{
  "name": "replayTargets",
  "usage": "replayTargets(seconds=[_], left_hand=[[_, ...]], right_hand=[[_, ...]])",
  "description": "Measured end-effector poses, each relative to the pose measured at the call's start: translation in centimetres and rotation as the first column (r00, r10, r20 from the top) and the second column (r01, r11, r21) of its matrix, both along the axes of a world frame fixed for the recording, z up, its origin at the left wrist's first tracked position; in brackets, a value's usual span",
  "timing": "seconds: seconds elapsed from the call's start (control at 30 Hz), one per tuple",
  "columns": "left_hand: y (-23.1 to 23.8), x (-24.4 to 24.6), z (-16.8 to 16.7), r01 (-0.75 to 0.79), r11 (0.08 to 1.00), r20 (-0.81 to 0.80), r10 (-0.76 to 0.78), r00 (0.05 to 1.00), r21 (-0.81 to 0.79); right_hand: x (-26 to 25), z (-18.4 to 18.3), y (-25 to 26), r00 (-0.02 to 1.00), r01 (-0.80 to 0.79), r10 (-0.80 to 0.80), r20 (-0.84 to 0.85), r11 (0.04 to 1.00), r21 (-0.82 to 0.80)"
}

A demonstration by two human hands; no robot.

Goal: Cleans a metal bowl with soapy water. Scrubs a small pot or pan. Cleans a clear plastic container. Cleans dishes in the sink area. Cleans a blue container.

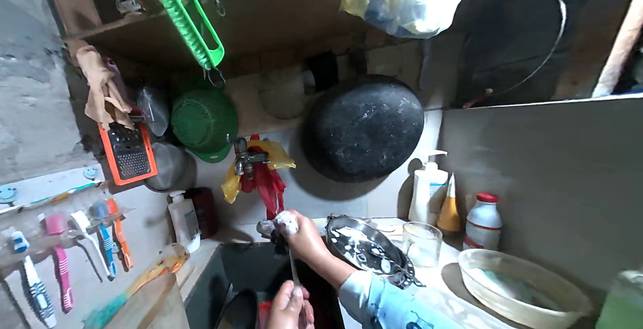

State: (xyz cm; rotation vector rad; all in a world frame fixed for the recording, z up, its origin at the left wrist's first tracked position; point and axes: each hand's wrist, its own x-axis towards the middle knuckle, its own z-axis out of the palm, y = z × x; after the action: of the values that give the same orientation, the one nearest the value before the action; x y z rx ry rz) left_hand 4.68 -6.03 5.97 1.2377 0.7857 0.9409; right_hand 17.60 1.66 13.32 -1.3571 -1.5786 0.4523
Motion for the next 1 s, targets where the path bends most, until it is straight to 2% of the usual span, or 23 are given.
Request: replayTargets(seconds=[0.07,0.17,0.23,0.3,0.33,0.4,0.43,0.5,0.57,0.63,0.73,0.9,0.97,1.0], left_hand=[[0.1,0.2,-0.8,-0.004,1.0,0.03,0.003,1.0,0.012],[0.9,0.0,-1.1,-0.063,0.997,0.02,0.062,0.998,0.039],[1.0,0.2,-0.3,-0.166,0.985,-0.027,0.168,0.986,0.054],[0.8,0.6,0.5,-0.304,0.945,-0.063,0.313,0.948,0.123],[0.9,0.6,0.6,-0.336,0.924,-0.063,0.352,0.934,0.183],[1.2,0.3,1.0,-0.306,0.894,-0.125,0.362,0.924,0.326],[1.3,-0.4,1.6,-0.223,0.89,-0.223,0.33,0.917,0.398],[2.5,-2.0,3.1,-0.079,0.865,-0.372,0.293,0.881,0.496],[3.3,-2.1,5.2,-0.084,0.836,-0.315,0.295,0.902,0.542],[3.2,-0.6,7.4,-0.102,0.852,-0.201,0.235,0.951,0.513],[1.6,4.2,9.6,-0.078,0.896,-0.063,0.116,0.991,0.436],[1.4,10.0,13.7,-0.042,0.92,0.194,-0.037,0.98,0.389],[2.6,11.4,15.6,-0.043,0.94,0.219,-0.034,0.975,0.339],[3.5,12.1,16.3,-0.03,0.94,0.136,-0.018,0.99,0.34]], right_hand=[[0.4,0.0,0.2,0.997,0.077,-0.078,-0.012,0.995,-0.063],[0.5,-0.7,0.0,0.958,0.108,-0.135,-0.252,0.987,-0.116],[-0.6,-1.5,-0.6,0.857,0.048,-0.09,-0.508,0.994,-0.095],[-1.9,-2.2,-2.5,0.793,-0.077,0.008,-0.609,0.993,-0.088],[-2.2,-2.5,-3.5,0.817,-0.118,0.049,-0.574,0.989,-0.084],[-1.6,-2.1,-4.9,0.881,-0.162,0.103,-0.461,0.983,-0.091],[-0.8,-1.5,-5.5,0.917,-0.171,0.119,-0.38,0.979,-0.107],[1.4,-0.1,-6.8,0.981,-0.171,0.154,-0.114,0.973,-0.157],[3.6,1.2,-8.0,0.978,-0.139,0.165,0.125,0.972,-0.19],[5.1,2.6,-9.4,0.954,-0.116,0.169,0.248,0.969,-0.217],[6.8,3.6,-11.3,0.939,-0.103,0.155,0.305,0.978,-0.182],[12.0,2.2,-14.4,0.963,-0.069,0.114,0.245,0.981,-0.184],[15.0,0.7,-15.9,0.956,-0.019,0.073,0.283,0.982,-0.19],[16.3,0.0,-16.7,0.951,-0.002,0.057,0.303,0.984,-0.178]])
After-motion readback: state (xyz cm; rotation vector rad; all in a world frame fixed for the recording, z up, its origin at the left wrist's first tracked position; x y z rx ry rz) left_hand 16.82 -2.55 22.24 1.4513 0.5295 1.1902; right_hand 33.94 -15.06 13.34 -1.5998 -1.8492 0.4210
